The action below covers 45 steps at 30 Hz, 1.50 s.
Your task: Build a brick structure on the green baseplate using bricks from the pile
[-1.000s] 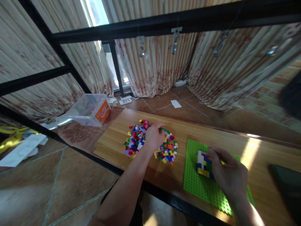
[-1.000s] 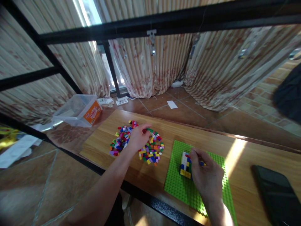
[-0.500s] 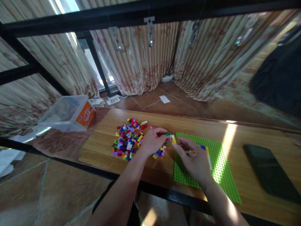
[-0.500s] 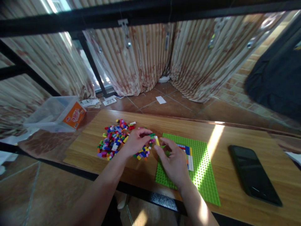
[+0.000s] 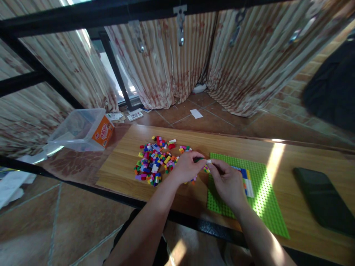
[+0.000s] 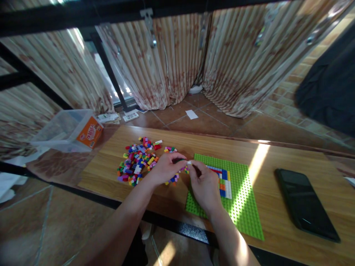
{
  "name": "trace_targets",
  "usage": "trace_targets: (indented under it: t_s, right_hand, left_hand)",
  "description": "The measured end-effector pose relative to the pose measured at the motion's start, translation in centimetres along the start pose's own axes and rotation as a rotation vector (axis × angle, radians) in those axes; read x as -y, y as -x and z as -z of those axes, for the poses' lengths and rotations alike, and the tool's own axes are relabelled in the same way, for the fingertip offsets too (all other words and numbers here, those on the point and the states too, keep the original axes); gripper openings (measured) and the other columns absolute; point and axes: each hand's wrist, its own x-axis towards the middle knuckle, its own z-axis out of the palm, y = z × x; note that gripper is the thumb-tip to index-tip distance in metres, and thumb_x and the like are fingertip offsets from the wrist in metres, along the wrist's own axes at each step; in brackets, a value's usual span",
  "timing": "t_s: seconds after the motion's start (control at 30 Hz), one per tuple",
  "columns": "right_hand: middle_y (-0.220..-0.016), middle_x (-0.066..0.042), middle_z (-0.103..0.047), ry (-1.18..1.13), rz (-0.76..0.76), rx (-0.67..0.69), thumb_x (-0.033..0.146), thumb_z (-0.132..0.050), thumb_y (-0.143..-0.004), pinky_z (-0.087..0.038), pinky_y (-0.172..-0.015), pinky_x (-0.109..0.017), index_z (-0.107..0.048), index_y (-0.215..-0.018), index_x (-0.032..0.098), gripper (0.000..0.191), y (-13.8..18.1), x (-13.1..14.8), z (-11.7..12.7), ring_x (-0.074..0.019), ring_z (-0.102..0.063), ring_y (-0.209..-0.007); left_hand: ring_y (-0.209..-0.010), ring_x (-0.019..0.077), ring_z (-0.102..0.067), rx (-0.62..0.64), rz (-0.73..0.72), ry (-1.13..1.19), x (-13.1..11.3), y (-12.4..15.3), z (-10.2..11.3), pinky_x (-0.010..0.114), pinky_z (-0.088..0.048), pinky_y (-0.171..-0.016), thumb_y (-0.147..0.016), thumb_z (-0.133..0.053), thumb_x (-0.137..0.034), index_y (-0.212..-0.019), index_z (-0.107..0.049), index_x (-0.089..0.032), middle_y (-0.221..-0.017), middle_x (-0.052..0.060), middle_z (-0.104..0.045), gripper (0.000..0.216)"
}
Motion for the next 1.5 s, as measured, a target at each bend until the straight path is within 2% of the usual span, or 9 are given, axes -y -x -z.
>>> trace_targets:
  t_s: [0.17,0.37,0.57,0.77,0.93,1.1,1.33,1.5]
  right_hand:
    - [-0.088,-0.006,-0.075,-0.011,-0.015,0.002,0.042,-0.052,-0.090,-0.049,-0.072,-0.032,-0.071,-0.096,0.020,0.030,0.0,-0.2,-0.1,-0.0217,-0.069,-0.078]
    - [-0.086,-0.006,-0.076,-0.004,-0.022,-0.002,0.041,-0.053,-0.089,-0.049,-0.071,-0.032,-0.071,-0.096,0.019,0.029,0.0,-0.5,-0.1,-0.0217,-0.069,-0.077]
    - [-0.086,-0.005,-0.076,-0.003,-0.016,-0.005,0.040,-0.054,-0.089,-0.050,-0.071,-0.032,-0.072,-0.096,0.020,0.027,0.1,-0.7,-0.1,-0.0212,-0.069,-0.076]
    - [-0.091,-0.006,-0.076,-0.024,-0.009,0.004,0.041,-0.056,-0.089,-0.051,-0.074,-0.033,-0.072,-0.099,0.021,0.028,-0.1,-0.7,-0.1,-0.0215,-0.070,-0.081]
    - [-0.092,-0.005,-0.076,-0.012,-0.026,0.056,0.044,-0.058,-0.088,-0.050,-0.074,-0.033,-0.071,-0.103,0.022,0.030,0.0,-0.5,0.0,-0.0213,-0.069,-0.080]
    - [-0.086,-0.004,-0.075,0.007,-0.015,0.055,0.045,-0.056,-0.089,-0.048,-0.069,-0.031,-0.073,-0.099,0.022,0.031,0.1,-0.6,0.1,-0.0203,-0.068,-0.076]
    - [-0.086,-0.003,-0.075,-0.073,-0.020,0.113,0.042,-0.056,-0.089,-0.047,-0.069,-0.030,-0.073,-0.098,0.021,0.028,0.0,-0.5,0.6,-0.0196,-0.067,-0.078]
    - [-0.090,-0.004,-0.075,-0.097,-0.032,0.121,0.042,-0.057,-0.089,-0.048,-0.073,-0.032,-0.073,-0.098,0.020,0.029,-0.1,-0.5,0.5,-0.0212,-0.068,-0.083]
  left_hand:
    - [-0.076,0.0142,-0.063,0.023,-0.014,0.014,0.3,0.0,0.2,0.023,-0.049,-0.069,-0.083,-0.056,-0.026,-0.091,-0.073,-0.013,-0.086,0.005,-0.073,0.023]
    - [-0.064,0.0125,-0.060,0.062,0.004,0.050,0.6,0.0,0.1,0.023,-0.047,-0.061,-0.083,-0.055,-0.028,-0.093,-0.072,-0.012,-0.081,0.004,-0.072,0.025]
    - [-0.063,0.0119,-0.058,0.071,-0.020,0.054,0.8,0.0,0.2,0.021,-0.045,-0.058,-0.082,-0.055,-0.028,-0.088,-0.072,-0.012,-0.077,0.004,-0.070,0.024]
    - [-0.053,0.0096,-0.055,0.087,0.062,0.158,0.8,0.2,0.2,0.020,-0.042,-0.050,-0.083,-0.055,-0.031,-0.089,-0.069,-0.013,-0.068,0.001,-0.064,0.023]
    - [-0.052,0.0083,-0.053,0.041,0.102,0.276,0.4,0.1,0.3,0.019,-0.042,-0.050,-0.082,-0.057,-0.028,-0.082,-0.067,-0.013,-0.063,-0.001,-0.059,0.018]
    - [-0.043,0.0059,-0.047,0.094,0.182,0.393,-0.3,0.4,0.5,0.018,-0.039,-0.044,-0.083,-0.056,-0.026,-0.080,-0.063,-0.014,-0.060,-0.004,-0.054,0.014]
    - [-0.044,0.0052,-0.048,0.137,0.189,0.366,-0.7,0.7,0.9,0.017,-0.037,-0.045,-0.083,-0.056,-0.026,-0.076,-0.061,-0.014,-0.057,-0.004,-0.053,0.015]
    - [-0.049,0.0060,-0.049,0.108,0.135,0.354,-0.4,0.6,0.9,0.017,-0.037,-0.049,-0.081,-0.058,-0.026,-0.075,-0.064,-0.013,-0.057,-0.004,-0.054,0.015]
